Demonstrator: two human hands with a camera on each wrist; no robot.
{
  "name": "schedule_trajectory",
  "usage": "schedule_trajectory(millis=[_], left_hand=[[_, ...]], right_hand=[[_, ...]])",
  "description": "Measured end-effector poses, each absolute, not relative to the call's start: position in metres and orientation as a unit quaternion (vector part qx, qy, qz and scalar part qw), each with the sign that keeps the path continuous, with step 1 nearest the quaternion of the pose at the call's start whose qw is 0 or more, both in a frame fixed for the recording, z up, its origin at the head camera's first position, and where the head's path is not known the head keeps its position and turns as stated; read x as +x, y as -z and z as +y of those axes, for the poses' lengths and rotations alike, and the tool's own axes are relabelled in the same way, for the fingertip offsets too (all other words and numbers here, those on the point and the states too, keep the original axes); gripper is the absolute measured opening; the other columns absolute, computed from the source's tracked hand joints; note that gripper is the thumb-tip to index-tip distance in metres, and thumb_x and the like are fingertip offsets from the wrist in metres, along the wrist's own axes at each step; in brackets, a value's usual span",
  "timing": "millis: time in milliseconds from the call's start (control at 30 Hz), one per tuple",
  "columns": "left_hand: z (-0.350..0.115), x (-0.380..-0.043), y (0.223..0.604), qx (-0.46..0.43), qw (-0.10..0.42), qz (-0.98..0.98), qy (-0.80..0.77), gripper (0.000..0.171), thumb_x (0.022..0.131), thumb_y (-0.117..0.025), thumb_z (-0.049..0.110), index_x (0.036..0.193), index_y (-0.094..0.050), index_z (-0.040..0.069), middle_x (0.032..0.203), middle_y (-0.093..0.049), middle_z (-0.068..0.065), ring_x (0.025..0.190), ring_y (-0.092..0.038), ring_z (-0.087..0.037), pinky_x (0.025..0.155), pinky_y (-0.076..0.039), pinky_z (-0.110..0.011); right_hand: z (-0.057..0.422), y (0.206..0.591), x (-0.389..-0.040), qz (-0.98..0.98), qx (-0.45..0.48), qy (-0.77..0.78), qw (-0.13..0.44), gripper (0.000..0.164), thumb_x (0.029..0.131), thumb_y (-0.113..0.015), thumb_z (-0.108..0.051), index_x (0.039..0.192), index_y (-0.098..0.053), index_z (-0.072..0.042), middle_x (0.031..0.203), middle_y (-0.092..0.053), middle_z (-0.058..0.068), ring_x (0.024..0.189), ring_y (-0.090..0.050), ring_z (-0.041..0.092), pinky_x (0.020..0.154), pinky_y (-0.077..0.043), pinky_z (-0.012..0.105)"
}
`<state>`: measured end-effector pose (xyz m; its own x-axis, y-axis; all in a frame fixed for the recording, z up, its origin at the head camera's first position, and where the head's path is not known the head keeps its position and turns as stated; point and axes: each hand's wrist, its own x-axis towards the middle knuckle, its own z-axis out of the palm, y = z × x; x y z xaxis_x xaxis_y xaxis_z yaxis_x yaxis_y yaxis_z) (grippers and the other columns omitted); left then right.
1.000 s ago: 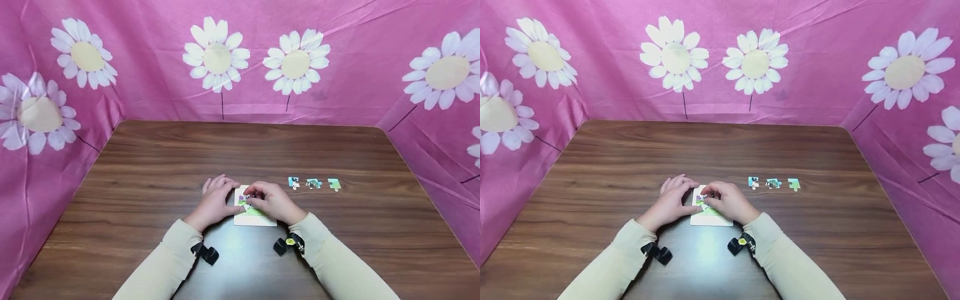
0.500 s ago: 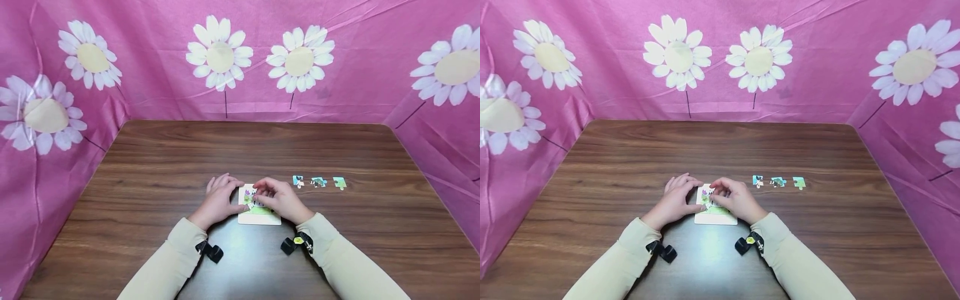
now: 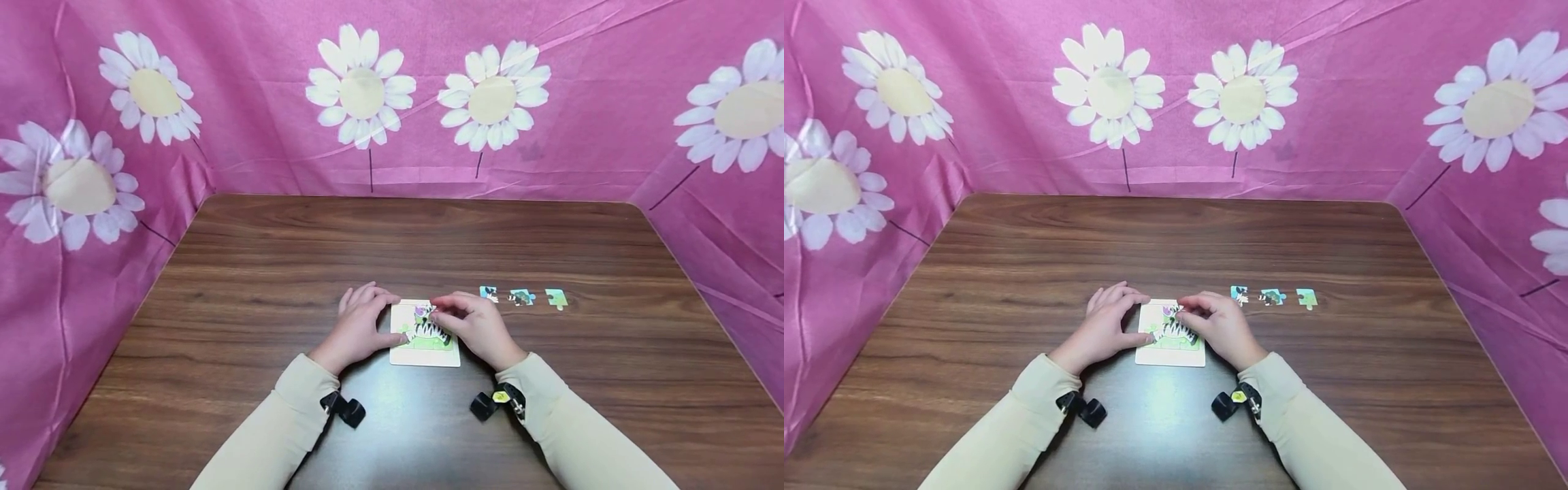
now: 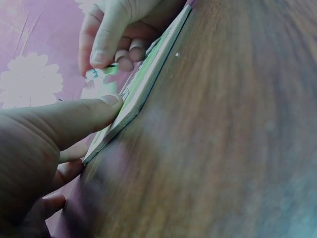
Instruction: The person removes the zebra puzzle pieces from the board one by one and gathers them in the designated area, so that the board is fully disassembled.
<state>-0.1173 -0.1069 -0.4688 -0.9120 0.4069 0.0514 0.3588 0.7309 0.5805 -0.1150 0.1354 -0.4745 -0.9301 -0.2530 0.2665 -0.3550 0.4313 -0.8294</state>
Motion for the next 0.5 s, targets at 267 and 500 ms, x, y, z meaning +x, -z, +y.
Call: schedule_trajectory(millis=[267,500], left_hand=[[-0.109,-0.119,0.468,0.205,0.044,0.93,-0.302,0.065,0.075,-0.086,0.041,0.131,-0.063,0.015,0.132,-0.058,-0.005,0.145,-0.032,-0.033,0.118,-0.009,-0.06],[-0.109,-0.121,0.468,0.208,0.044,0.929,-0.302,0.066,0.075,-0.086,0.041,0.131,-0.063,0.014,0.133,-0.057,-0.005,0.146,-0.031,-0.032,0.119,-0.009,-0.059]], right_hand=[[0.143,0.475,-0.114,-0.854,0.166,-0.491,0.043,0.009,0.085,-0.08,-0.012,0.094,-0.079,-0.012,0.087,-0.074,-0.006,0.076,-0.065,0.007,0.068,-0.051,0.02],[0.154,0.475,-0.112,-0.862,0.151,-0.481,0.048,0.005,0.087,-0.078,-0.012,0.092,-0.078,-0.011,0.083,-0.072,-0.004,0.066,-0.064,0.007,0.06,-0.053,0.021]])
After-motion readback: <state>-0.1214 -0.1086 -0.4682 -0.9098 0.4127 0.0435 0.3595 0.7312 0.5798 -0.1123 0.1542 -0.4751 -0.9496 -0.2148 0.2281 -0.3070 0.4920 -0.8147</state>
